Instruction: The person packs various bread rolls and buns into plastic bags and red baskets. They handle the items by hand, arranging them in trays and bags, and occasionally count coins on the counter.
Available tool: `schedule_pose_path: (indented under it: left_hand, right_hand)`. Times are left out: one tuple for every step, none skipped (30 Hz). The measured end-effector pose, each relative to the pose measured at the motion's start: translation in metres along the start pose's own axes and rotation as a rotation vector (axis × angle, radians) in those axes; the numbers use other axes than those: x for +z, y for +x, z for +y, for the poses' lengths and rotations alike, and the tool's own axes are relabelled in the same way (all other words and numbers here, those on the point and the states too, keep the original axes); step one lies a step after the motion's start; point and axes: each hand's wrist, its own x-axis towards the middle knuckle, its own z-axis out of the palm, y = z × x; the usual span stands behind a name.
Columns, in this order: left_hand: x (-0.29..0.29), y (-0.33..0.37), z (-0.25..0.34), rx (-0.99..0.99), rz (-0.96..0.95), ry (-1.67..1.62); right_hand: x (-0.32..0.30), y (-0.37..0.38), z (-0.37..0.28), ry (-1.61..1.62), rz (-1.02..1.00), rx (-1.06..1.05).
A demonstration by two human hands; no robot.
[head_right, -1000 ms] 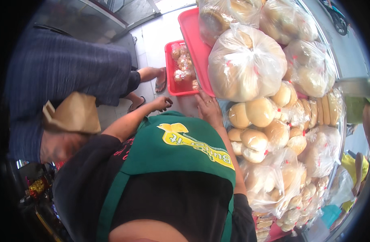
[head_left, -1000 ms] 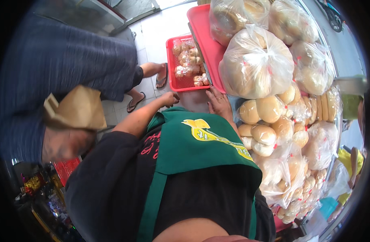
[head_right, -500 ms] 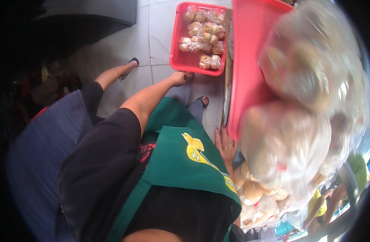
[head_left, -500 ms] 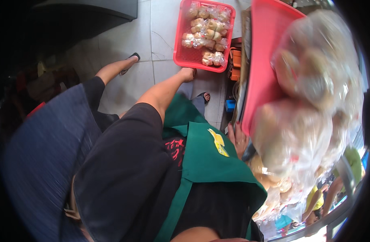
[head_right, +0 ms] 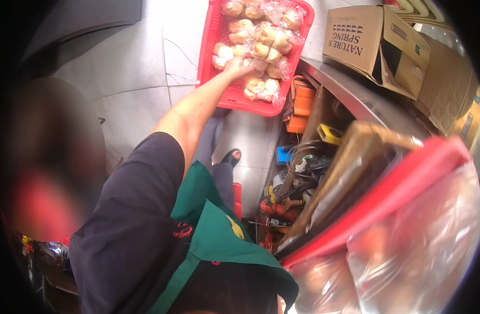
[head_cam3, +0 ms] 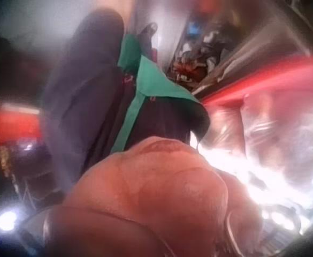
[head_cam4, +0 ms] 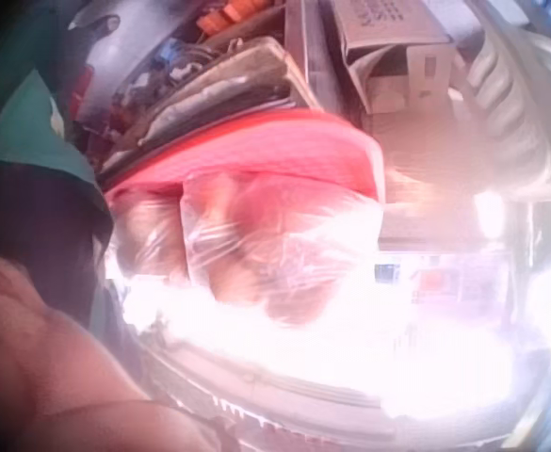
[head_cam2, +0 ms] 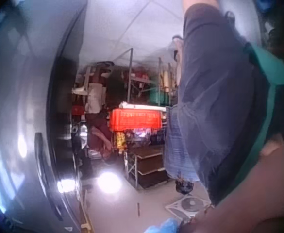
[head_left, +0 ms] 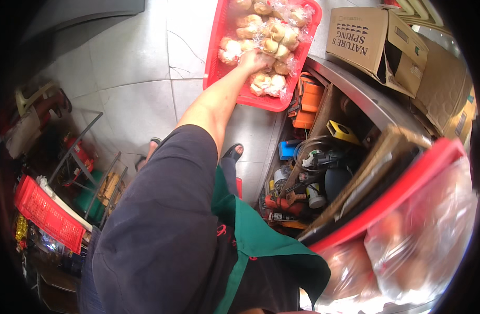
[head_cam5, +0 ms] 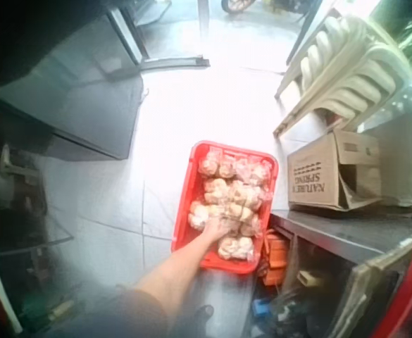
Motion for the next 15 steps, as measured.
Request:
schedule_pose_path:
  left_hand:
    - [0.004,0.019,0.005,-0.001,-0.018,-0.092]
    - [0.009,0.034,0.008,0.015,0.001,-0.07]
    - [0.013,0.05,0.01,0.05,0.049,-0.067]
    - [0.017,0.059,0.01,0.071,0.079,-0.065]
    - [0.021,0.066,0.011,0.036,0.068,-0.062]
    - [0.023,0.074,0.013,-0.01,0.038,-0.06]
    - [0.025,0.079,0.016,-0.06,0.015,-0.054]
    - [0.028,0.08,0.019,-0.087,0.023,-0.068]
    - [0.031,0.079,0.024,-0.121,0.041,-0.076]
    - [0.033,0.077,0.029,-0.153,0.052,-0.1]
    - [0.037,0.073,0.033,-0.178,0.028,-0.113]
    - [0.04,0.069,0.038,-0.203,0.0,-0.143]
    - [0.043,0.062,0.04,-0.196,-0.026,-0.122]
    - [0.045,0.054,0.041,-0.19,-0.05,-0.099]
    - [0.046,0.048,0.042,-0.184,-0.071,-0.075]
  right_hand:
    - [-0.001,0.002,0.003,-0.001,-0.017,-0.002]
    - [-0.002,0.005,0.005,0.0,-0.033,-0.006]
    - [-0.003,0.007,0.008,0.001,-0.05,-0.007]
    - [-0.004,0.009,0.009,0.003,-0.065,-0.016]
    - [-0.005,0.01,0.012,0.004,-0.083,-0.023]
    - [-0.005,0.011,0.014,0.008,-0.098,-0.032]
    - [-0.006,0.012,0.015,0.008,-0.11,-0.037]
    - [-0.006,0.013,0.017,0.008,-0.122,-0.041]
    - [-0.006,0.015,0.018,0.012,-0.131,-0.044]
    - [-0.005,0.016,0.018,0.011,-0.142,-0.044]
    - [-0.005,0.018,0.018,0.011,-0.15,-0.045]
    - [-0.004,0.019,0.018,0.011,-0.157,-0.045]
    - [-0.004,0.019,0.017,0.013,-0.161,-0.044]
    - [-0.003,0.02,0.017,0.017,-0.169,-0.044]
    - [-0.003,0.02,0.016,0.022,-0.166,-0.045]
